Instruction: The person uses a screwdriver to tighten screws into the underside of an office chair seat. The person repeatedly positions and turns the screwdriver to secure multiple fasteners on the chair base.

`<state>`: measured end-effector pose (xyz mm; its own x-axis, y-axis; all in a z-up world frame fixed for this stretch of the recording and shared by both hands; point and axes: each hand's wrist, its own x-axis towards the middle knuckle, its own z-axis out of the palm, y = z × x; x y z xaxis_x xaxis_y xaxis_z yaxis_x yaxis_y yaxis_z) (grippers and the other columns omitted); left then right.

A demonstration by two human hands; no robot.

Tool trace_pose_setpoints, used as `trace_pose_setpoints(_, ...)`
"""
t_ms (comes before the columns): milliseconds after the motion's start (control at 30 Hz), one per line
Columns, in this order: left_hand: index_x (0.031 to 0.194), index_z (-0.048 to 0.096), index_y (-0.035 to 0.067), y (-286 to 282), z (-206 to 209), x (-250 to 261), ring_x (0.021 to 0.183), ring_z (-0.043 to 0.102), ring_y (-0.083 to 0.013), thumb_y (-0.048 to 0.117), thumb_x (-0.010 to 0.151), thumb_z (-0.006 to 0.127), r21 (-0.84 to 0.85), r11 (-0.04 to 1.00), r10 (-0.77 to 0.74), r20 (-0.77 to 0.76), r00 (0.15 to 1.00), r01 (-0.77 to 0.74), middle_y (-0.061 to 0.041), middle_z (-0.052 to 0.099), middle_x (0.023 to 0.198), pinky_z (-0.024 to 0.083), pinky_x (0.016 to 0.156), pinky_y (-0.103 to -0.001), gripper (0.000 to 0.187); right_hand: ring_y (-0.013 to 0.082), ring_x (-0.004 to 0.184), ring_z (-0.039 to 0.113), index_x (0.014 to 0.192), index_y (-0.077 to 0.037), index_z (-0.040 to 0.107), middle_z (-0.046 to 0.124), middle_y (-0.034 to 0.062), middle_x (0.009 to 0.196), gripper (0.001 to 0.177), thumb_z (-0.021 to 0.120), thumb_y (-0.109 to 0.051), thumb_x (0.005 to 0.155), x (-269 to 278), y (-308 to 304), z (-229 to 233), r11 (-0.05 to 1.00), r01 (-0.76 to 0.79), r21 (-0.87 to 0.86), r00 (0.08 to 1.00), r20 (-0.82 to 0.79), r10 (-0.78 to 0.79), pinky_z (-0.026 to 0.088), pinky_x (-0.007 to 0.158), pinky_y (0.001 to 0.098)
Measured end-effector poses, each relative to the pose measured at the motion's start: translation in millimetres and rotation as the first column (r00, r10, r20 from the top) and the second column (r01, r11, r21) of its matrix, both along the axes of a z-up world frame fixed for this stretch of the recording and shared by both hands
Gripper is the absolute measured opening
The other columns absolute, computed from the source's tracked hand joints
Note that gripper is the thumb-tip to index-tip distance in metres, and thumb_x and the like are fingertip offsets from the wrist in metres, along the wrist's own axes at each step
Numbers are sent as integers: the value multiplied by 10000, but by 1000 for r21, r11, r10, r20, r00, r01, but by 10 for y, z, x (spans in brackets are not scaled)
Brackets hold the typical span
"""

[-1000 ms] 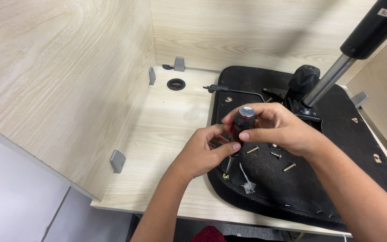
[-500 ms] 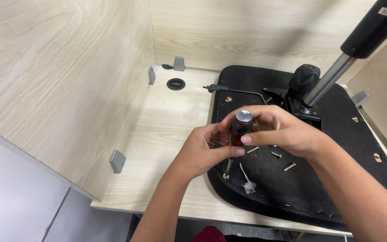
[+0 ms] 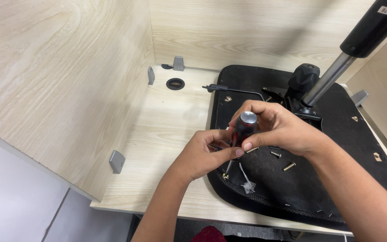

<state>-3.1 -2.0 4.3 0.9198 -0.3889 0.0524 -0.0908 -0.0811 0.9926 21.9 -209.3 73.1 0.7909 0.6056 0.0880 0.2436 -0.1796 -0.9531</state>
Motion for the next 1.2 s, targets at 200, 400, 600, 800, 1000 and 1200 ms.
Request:
trace_pose_setpoints(200,1001,772,93,-41,55,-15,857,709,-159,307,629,891,79,997,7,39,999,-10,-16,768,895,596,860,-404,445,241,956,722,899,-95,625,725,64,952,402,920,-106,626,-16,-6,-54,997,-15,72,1000,-20,16,611,898,450)
trace_pose_setpoints(400,1107,732,113,-53,83,-32,870,733,-171,280,623,874,41,999,22,25,999,-23,-2,784,945,579,869,-366,532,236,1060,737,1155,-70,715,776,88,1071,466,814,-116,702,-73,-7,27,998,-69,-1,991,-118,69,586,1008,426)
trace_pose_setpoints(600,1074,747,97,-46,56,-4,848,732,-171,285,660,871,77,996,56,-29,998,-53,-46,781,914,582,854,-362,471,251,1041,746,1141,-25,742,787,135,1075,418,804,-67,729,-60,9,18,1000,-25,1,988,-151,25,602,968,432)
trace_pose_setpoints(800,1071,750,87,-41,-23,32,866,731,-173,258,699,859,27,999,32,-5,999,-31,-42,784,927,581,852,-336,423,234,937,775,1087,-33,762,807,125,999,378,808,-20,712,-37,34,-34,1000,28,-4,996,-84,-28,657,888,408)
trace_pose_setpoints(1000,1113,737,81,-28,-31,46,889,734,-168,264,756,822,2,1000,5,-7,1000,-5,-46,785,944,577,872,-335,410,205,909,781,1092,-42,775,810,122,988,409,850,-37,691,-64,78,-47,994,106,-30,993,48,-104,673,837,369)
trace_pose_setpoints(1200,1181,728,74,-51,-4,2,902,729,-163,276,808,780,10,1000,28,-30,999,-28,-65,788,985,573,885,-335,427,200,907,776,1096,-48,769,802,100,973,397,839,-78,706,-79,95,-70,980,187,-64,980,85,-181,657,862,382)
